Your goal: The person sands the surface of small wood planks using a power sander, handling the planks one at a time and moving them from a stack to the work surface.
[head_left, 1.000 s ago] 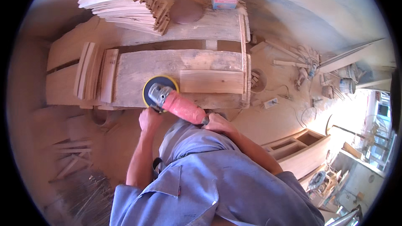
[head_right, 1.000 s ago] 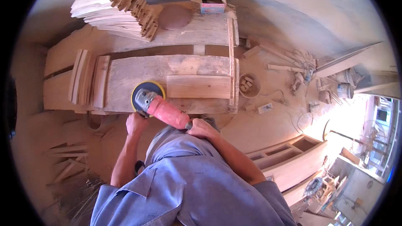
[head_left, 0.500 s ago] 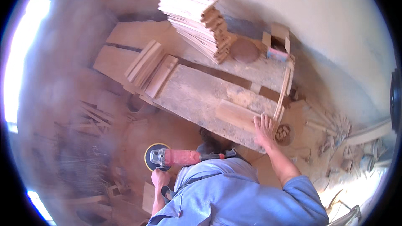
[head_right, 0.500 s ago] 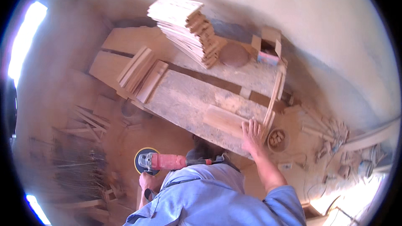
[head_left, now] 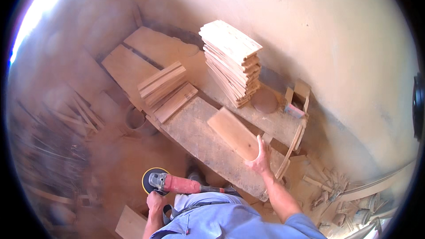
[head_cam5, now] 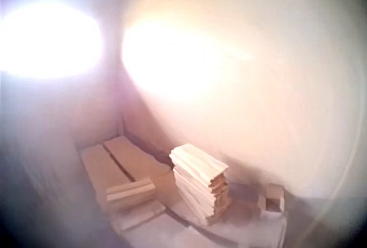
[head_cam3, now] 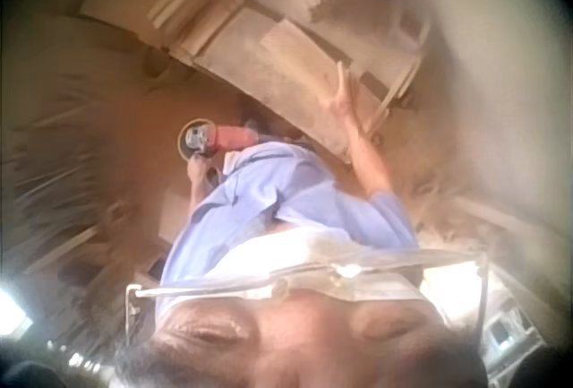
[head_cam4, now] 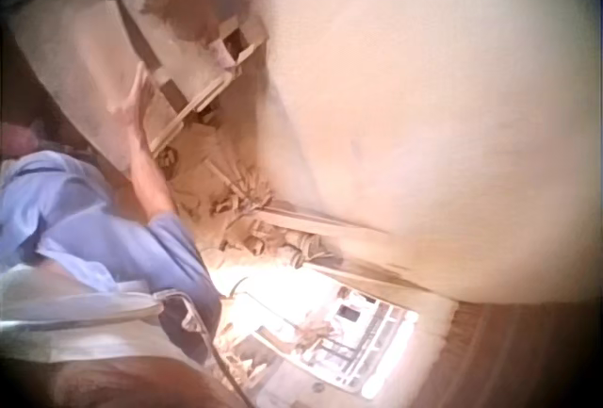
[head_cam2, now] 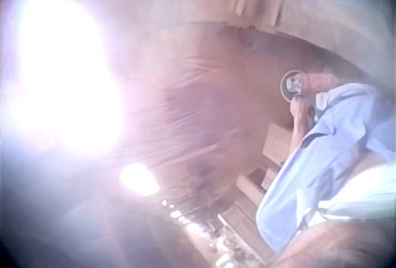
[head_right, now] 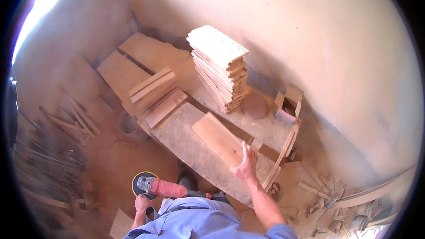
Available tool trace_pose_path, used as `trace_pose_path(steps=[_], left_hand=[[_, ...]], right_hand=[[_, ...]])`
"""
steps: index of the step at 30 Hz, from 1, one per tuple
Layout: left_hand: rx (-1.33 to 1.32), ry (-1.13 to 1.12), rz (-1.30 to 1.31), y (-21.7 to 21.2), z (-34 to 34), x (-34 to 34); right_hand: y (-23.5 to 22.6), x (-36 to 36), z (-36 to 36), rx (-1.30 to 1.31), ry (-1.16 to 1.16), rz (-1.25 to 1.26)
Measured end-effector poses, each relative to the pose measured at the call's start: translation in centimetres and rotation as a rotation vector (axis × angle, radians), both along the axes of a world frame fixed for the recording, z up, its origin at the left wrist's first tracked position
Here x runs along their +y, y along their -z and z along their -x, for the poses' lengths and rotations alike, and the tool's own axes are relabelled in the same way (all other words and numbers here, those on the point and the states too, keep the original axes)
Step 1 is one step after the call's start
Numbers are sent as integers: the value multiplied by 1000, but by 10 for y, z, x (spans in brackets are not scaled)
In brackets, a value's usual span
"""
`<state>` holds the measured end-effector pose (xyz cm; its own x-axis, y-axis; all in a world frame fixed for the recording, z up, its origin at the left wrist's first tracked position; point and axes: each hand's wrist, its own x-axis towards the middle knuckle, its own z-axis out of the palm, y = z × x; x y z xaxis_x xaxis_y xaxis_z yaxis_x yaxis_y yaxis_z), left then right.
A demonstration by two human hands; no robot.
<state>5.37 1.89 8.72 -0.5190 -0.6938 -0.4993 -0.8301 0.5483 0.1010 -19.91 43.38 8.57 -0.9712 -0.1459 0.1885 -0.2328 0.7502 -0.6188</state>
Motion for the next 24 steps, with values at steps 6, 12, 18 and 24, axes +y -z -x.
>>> trace_pose_path(steps=[6,12,18,24], left_hand=[[38,35,-45,12,48,-49],[33,27,-66,-32,107,-95],[63,1,-112,27,95,-153],[-25,-70,-146,49,89,-180]], right_hand=[[-142,-67,158,287,4,231],[-239,-119,348,150,33,-318],[-186,-146,415,98,128,-622],[-166,-164,405,79,210,-839]])
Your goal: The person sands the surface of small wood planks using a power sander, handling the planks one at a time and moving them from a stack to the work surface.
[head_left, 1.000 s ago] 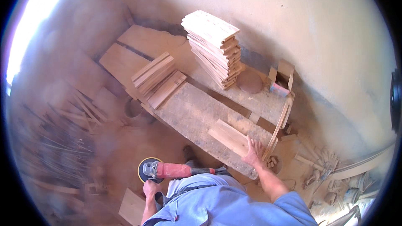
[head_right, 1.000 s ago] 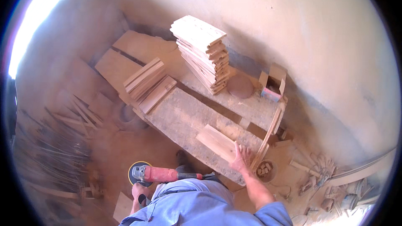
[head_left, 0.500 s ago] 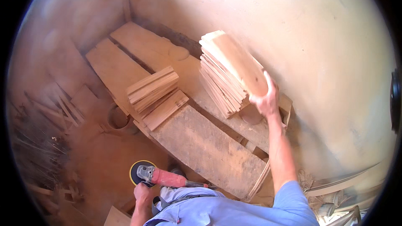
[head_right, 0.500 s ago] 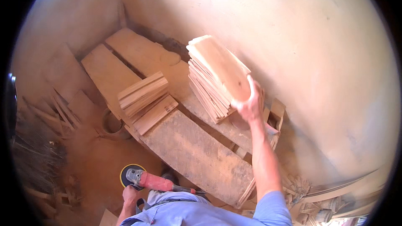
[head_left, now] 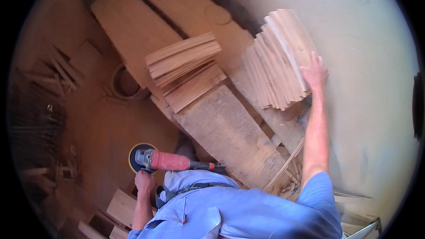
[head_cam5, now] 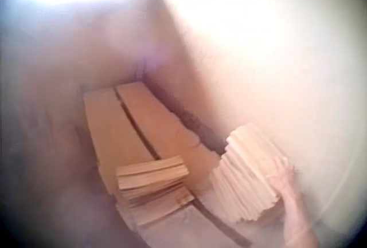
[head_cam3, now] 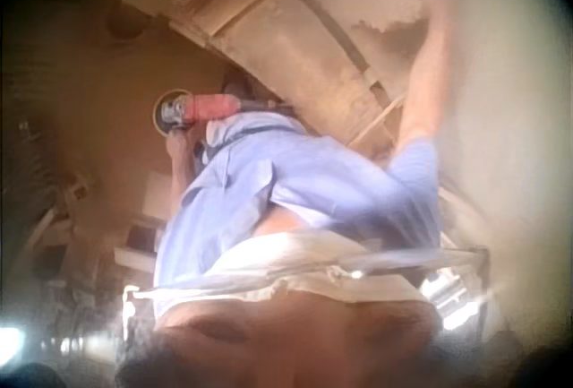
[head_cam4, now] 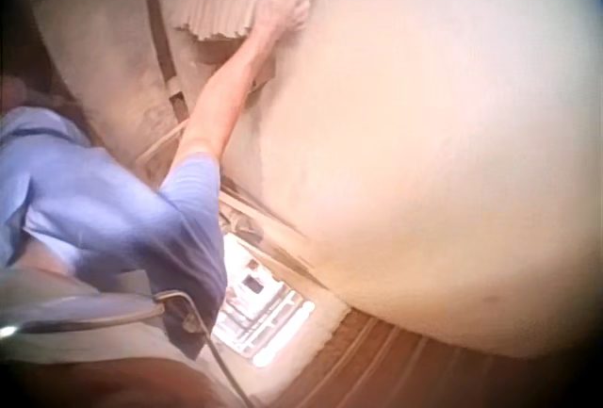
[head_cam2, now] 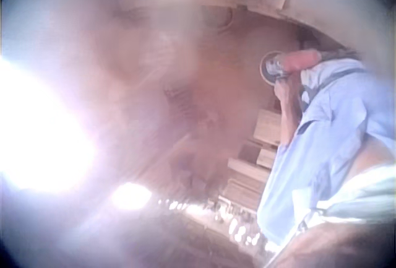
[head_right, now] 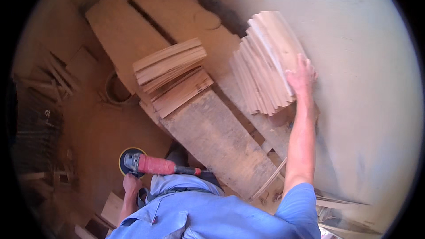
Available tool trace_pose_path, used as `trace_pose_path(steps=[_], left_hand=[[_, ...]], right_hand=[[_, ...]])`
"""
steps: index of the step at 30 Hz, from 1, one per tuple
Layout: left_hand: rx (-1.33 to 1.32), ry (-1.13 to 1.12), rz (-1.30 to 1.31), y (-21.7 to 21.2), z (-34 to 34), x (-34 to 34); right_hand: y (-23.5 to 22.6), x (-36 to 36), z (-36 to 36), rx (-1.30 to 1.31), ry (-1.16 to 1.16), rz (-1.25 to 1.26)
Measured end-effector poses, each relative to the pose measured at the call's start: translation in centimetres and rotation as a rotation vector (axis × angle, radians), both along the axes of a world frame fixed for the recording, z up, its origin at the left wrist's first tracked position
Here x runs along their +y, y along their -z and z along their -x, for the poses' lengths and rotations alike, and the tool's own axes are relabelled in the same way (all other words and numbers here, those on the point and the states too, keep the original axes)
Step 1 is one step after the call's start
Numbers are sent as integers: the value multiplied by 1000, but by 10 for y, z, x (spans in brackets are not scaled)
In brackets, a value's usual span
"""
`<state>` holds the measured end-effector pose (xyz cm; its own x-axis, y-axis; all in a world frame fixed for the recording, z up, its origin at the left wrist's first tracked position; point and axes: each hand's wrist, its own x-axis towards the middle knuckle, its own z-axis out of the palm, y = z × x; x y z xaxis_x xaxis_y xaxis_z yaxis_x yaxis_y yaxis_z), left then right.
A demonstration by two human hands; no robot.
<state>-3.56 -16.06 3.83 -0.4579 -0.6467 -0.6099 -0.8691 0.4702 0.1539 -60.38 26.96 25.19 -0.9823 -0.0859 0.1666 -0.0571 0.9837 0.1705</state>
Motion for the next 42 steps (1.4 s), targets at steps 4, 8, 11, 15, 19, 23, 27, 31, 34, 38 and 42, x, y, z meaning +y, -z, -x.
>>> trace_pose_path(steps=[4,8,11,15,19,23,27,31,34,38,42], left_hand=[[-33,-43,-13,14,-3,-11],[-69,-68,-42,11,4,-19],[-65,-73,-57,11,8,-20],[-85,-93,-29,15,4,-22],[-57,-58,-16,22,-5,-23],[-55,-43,15,30,-43,-24],[49,-48,13,8,-41,-14],[39,-32,38,10,-39,-10],[32,0,-13,18,-39,-8],[25,105,10,48,-56,-15],[95,265,53,-5,-7,31]], right_hand=[[-4,-34,-13,73,95,7],[14,-53,-16,214,62,-56],[41,-79,-43,410,-496,234],[143,-181,-106,-450,-634,546],[237,-244,-108,-526,-888,115],[267,-290,-99,-590,-928,-109],[282,-292,-97,-514,-967,-115],[281,-262,-111,-465,-841,-98],[284,-216,-151,-457,-667,32],[297,-127,-226,-453,-375,198],[286,-22,-301,-404,-184,208]])
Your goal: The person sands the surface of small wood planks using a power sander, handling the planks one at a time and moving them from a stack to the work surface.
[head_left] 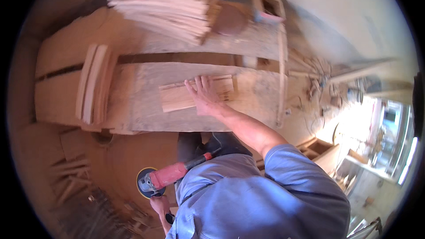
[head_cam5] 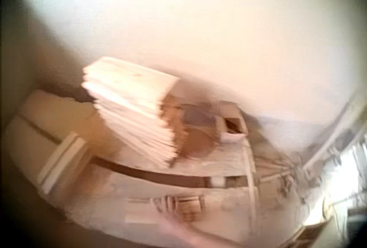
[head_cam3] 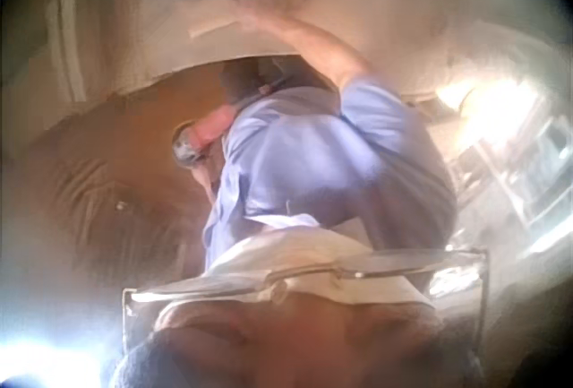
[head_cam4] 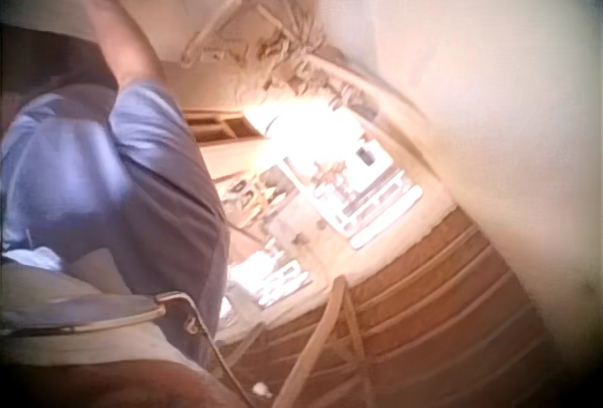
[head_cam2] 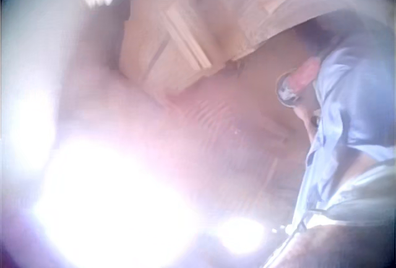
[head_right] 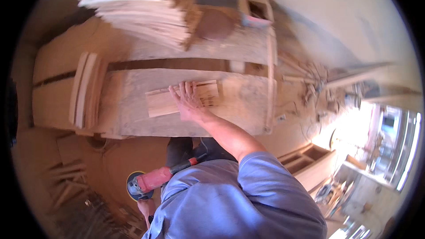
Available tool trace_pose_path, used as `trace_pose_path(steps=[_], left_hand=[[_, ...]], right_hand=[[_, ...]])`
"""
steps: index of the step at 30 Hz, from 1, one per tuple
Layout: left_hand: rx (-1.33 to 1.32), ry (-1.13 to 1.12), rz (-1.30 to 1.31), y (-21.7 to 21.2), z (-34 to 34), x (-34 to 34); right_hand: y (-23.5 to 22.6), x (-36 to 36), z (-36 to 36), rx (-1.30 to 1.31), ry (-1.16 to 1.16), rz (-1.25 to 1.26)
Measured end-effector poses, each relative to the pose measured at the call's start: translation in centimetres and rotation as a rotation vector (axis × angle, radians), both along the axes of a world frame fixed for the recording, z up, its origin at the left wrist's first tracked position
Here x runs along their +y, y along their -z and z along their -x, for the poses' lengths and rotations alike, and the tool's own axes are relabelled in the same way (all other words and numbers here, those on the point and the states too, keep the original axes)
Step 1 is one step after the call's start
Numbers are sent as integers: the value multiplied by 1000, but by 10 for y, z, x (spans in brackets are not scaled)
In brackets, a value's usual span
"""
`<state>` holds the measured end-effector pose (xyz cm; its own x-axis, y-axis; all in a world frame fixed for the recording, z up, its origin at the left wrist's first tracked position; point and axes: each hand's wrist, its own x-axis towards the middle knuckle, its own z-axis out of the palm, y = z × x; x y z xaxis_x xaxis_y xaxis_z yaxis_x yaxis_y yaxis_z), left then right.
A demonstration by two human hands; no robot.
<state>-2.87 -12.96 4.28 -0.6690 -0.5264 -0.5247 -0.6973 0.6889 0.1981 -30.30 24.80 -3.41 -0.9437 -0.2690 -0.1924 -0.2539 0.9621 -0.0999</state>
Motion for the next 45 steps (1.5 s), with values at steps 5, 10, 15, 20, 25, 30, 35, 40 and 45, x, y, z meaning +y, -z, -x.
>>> trace_pose_path(steps=[5,10,15,20,25,30,35,40,45], left_hand=[[-42,239,123,-23,3,6],[-43,310,242,-59,-7,91],[-70,335,272,-66,-22,137],[-60,450,355,-84,-19,166],[-23,625,354,-98,23,218],[-31,906,382,-91,72,251],[-40,989,229,-77,126,326],[-238,1216,105,-29,164,407],[-35,1233,-220,2,146,467]], right_hand=[[-24,79,-77,45,202,61],[-24,168,-131,92,279,139],[-22,208,-163,88,311,184],[-15,191,-178,229,395,373],[-15,142,-275,-447,379,1135],[1,116,-338,-960,348,1365],[-23,137,-343,-673,724,1158],[-44,192,-356,-568,938,969],[-52,246,-385,-480,1298,990]])
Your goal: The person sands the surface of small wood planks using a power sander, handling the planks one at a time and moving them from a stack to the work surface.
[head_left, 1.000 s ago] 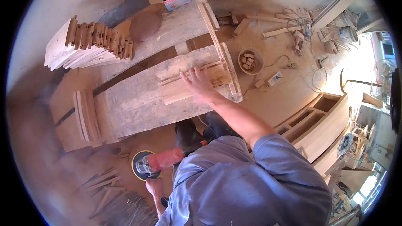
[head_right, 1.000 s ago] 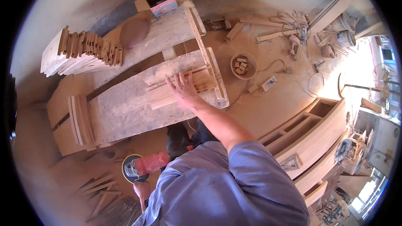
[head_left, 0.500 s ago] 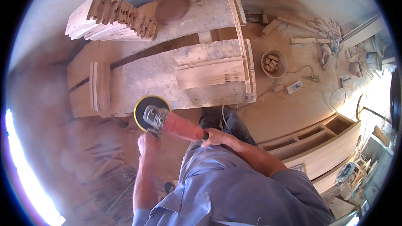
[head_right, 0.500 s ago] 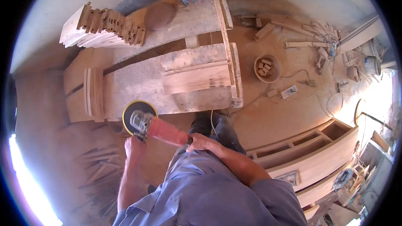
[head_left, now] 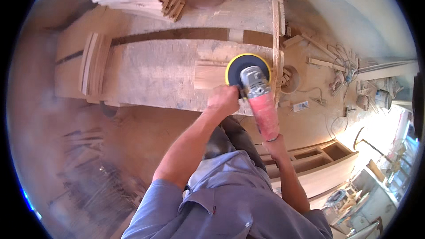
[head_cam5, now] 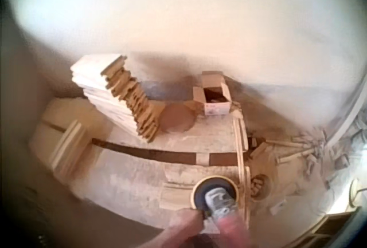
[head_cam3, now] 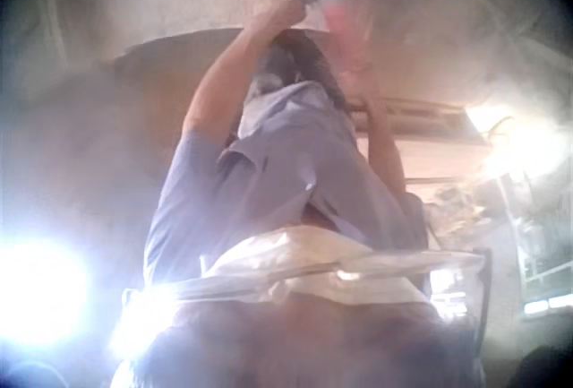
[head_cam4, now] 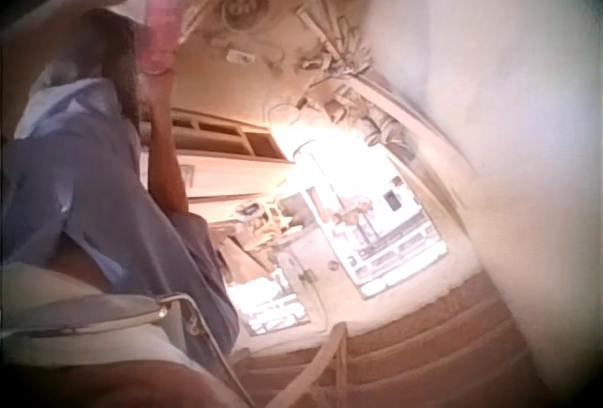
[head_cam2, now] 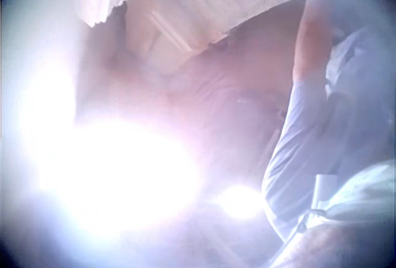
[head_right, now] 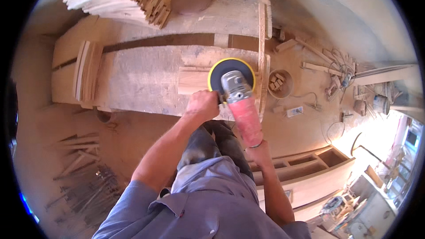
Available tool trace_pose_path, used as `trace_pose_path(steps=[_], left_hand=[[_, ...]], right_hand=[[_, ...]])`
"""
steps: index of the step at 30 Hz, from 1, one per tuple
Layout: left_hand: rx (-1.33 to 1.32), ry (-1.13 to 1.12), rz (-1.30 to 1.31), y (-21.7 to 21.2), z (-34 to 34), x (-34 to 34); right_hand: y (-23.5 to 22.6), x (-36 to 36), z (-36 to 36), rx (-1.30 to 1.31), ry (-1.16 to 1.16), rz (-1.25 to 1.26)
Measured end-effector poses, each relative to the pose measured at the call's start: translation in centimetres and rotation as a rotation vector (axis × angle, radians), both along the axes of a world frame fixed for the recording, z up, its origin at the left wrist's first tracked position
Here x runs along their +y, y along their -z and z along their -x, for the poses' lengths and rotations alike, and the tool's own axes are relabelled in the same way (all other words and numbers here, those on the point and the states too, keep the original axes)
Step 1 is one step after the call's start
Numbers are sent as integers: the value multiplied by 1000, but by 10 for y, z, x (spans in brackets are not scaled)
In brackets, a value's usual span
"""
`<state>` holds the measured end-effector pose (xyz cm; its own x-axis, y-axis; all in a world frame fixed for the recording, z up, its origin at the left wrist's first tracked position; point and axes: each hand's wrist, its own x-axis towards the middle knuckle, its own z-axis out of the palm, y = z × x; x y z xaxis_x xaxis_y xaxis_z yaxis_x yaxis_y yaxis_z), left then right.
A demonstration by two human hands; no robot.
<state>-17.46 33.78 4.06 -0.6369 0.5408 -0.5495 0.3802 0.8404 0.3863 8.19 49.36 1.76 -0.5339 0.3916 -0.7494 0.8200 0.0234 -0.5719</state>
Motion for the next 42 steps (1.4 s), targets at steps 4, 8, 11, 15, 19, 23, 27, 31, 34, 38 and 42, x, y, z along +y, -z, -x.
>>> trace_pose_path(steps=[4,8,11,15,19,23,27,31,34,38,42], left_hand=[[-30,-32,-44,1,3,16],[31,-155,22,6,16,-15],[119,-274,126,3,28,-51],[98,-291,171,7,44,-79],[75,-144,84,11,37,-55],[-26,-35,-88,10,31,-26],[0,-89,-46,13,43,-46],[50,-78,68,11,72,-74],[127,-160,84,18,77,-91],[107,-119,117,11,76,-81],[100,-56,100,10,70,-54]], right_hand=[[-5,12,-3,-73,32,57],[-15,-10,36,-112,-87,88],[-16,-40,70,-164,-247,33],[5,-67,74,-102,-289,-7],[-18,-64,60,-158,-153,90],[-28,-59,37,-251,14,120],[-13,-71,39,-236,-2,146],[-18,-96,80,-102,-89,82],[-6,-97,91,-61,-211,46],[-9,-92,90,-54,-158,-14],[-15,-82,81,-139,-92,4]])
